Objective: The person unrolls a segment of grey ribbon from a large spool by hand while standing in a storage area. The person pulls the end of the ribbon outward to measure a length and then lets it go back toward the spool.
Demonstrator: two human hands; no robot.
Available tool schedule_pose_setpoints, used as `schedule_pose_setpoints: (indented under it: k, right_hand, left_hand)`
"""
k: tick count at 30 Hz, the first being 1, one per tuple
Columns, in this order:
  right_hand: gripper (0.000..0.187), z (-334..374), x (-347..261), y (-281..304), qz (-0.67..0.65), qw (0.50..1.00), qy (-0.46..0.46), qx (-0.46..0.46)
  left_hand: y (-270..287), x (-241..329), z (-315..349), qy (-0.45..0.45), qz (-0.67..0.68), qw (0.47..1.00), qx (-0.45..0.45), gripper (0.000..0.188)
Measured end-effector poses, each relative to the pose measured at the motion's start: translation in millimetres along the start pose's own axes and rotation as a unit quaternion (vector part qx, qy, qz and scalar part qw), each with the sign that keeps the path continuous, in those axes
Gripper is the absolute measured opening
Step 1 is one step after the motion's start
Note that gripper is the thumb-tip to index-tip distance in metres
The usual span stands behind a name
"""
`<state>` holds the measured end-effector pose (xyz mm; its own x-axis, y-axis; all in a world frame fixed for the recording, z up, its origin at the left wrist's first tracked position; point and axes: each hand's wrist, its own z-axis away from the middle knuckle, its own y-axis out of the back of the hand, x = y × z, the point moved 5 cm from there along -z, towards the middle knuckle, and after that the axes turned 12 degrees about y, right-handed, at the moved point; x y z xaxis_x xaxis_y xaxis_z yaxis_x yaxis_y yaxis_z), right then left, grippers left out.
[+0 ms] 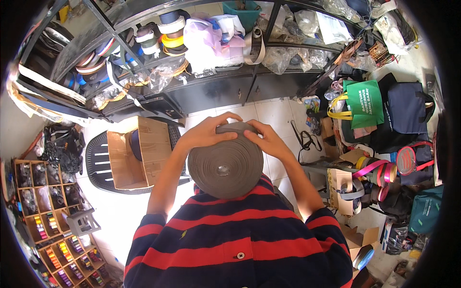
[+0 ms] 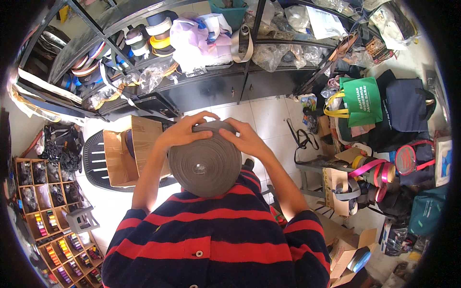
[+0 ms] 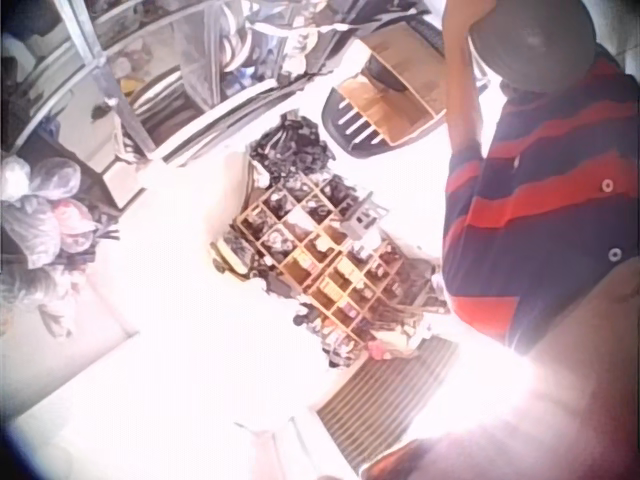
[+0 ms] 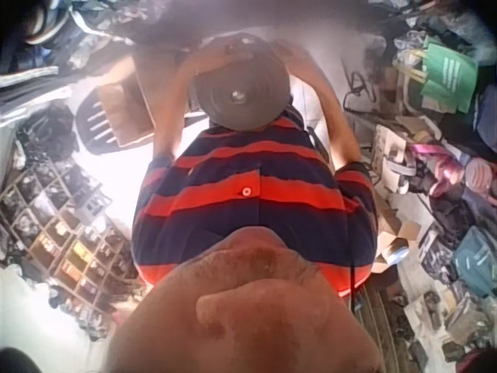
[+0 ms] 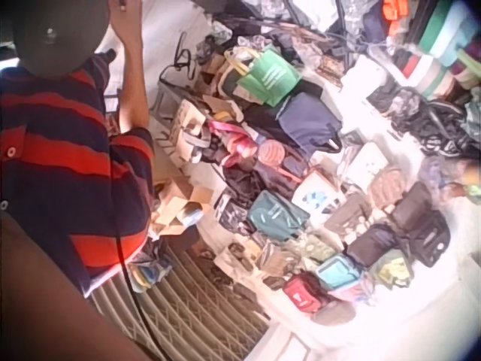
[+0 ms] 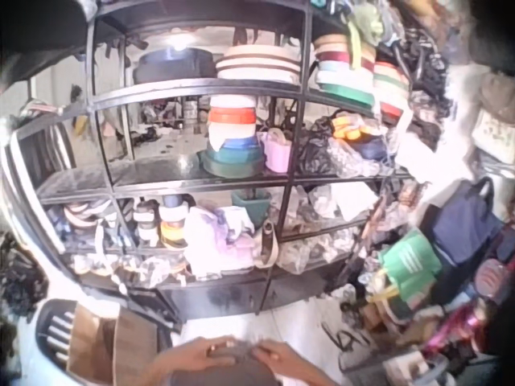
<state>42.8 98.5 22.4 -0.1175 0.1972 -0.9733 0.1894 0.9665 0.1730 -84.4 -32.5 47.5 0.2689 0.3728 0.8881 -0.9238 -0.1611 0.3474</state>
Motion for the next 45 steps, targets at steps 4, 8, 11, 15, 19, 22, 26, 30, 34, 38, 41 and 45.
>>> schedule_pose_setpoints:
  k: [4,8,11,15,19,22,26,30,34,38,41,45]
  right_hand:
    - [0.022,3,-1,24,0.124,0.99,-0.001,-0.064]
    - [0.016,7,-21,37,0.209,0.975,0.032,-0.064]
    - [0.019,16,-9,54,0.318,0.938,0.134,-0.019]
    - [0.013,23,21,66,0.39,0.918,0.066,0.024]
    - [0.012,32,74,94,0.402,0.91,0.035,0.097]
    - [0.011,46,112,117,0.398,0.907,0.009,0.138]
    - [0.011,58,133,149,0.477,0.858,-0.048,0.183]
    - [0.013,68,160,186,0.477,0.852,-0.071,0.201]
    - [0.015,75,180,219,0.432,0.876,-0.089,0.196]
    - [0.017,72,195,246,0.255,0.95,-0.092,0.154]
    - [0.021,82,202,263,0.183,0.979,-0.086,0.042]
    - [0.034,111,226,272,0.077,0.951,-0.233,-0.187]
  left_hand:
    - [-12,-26,8,-0.03,-0.035,0.999,0.001,0.045]
    - [-12,-20,19,-0.002,0.008,1.0,0.006,0.046]
    - [-12,-17,23,-0.001,0.0,1.0,0.021,0.044]
    - [-17,-14,19,-0.005,-0.024,0.999,0.034,0.042]
    - [-23,-7,14,0.013,-0.025,0.999,0.024,0.04]
    - [-30,2,7,0.003,-0.011,1.0,0.019,0.039]
    - [-37,12,-4,0.017,-0.024,0.999,0.014,0.038]
    - [-45,18,-14,0.025,-0.016,0.999,0.025,0.037]
    - [-55,22,-28,0.032,-0.021,0.999,0.039,0.036]
    - [-60,36,-35,0.047,-0.011,0.997,0.057,0.035]
    - [-64,37,-40,0.074,0.007,0.995,0.066,0.035]
    - [-69,51,-50,0.083,0.021,0.993,0.075,0.034]
